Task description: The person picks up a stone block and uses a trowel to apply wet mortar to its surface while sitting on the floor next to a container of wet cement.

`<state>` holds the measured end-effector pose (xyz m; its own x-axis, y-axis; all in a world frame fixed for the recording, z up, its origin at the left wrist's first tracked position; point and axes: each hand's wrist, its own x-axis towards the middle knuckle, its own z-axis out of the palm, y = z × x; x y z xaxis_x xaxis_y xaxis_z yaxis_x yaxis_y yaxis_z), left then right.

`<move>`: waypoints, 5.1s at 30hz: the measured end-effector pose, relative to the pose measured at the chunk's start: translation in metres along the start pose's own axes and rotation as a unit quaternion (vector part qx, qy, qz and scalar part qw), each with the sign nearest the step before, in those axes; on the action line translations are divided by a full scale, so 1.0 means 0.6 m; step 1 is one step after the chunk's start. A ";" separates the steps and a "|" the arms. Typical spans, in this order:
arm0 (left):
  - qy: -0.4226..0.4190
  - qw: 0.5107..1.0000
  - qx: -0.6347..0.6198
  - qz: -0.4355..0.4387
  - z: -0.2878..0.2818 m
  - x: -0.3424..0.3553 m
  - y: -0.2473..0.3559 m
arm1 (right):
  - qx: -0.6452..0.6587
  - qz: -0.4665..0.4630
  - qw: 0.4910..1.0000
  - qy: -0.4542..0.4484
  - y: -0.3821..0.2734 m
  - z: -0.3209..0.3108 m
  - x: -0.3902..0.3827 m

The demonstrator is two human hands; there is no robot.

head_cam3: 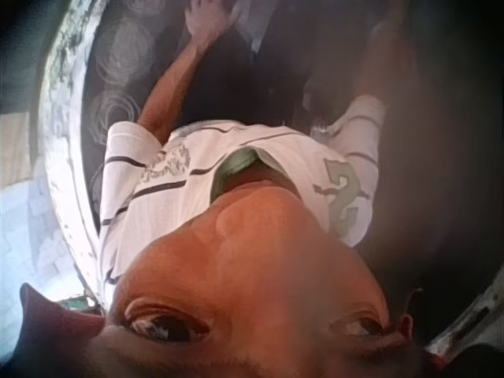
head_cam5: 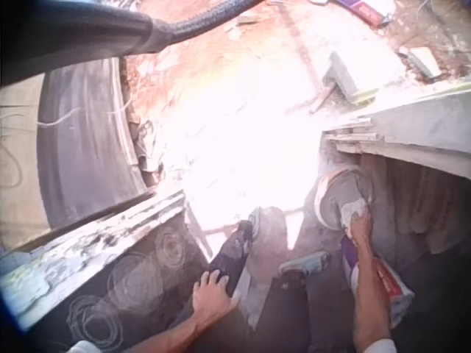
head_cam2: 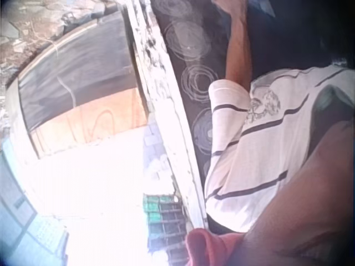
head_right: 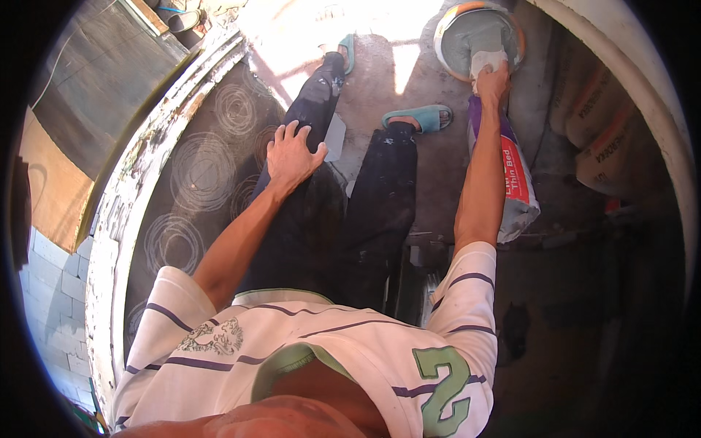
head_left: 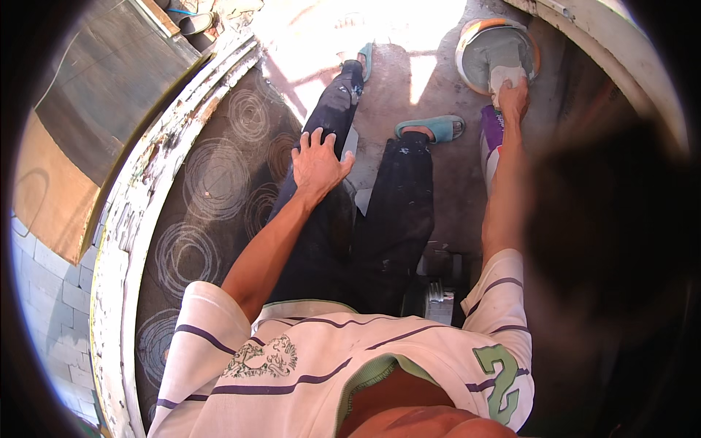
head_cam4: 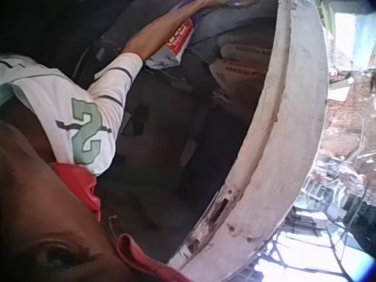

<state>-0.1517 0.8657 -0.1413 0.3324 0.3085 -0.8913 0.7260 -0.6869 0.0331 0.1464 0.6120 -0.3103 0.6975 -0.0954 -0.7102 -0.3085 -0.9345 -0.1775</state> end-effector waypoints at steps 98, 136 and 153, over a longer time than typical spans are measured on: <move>0.007 0.999 0.037 -0.011 0.030 -0.007 0.011 | -0.389 -0.261 0.882 -0.056 0.107 -0.030 0.133; 0.034 0.999 0.020 -0.011 0.034 -0.012 0.005 | -0.025 -0.087 0.996 -0.008 0.055 0.019 0.047; 0.029 1.000 -0.008 -0.001 0.041 -0.010 -0.002 | -0.092 -0.098 0.990 0.044 0.115 0.069 0.090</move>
<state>-0.1695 0.8482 -0.1469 0.3661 0.3476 -0.8632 0.7363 -0.6755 0.0403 0.1360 0.5566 -0.3893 0.7888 0.0713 -0.6105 -0.0451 -0.9839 -0.1731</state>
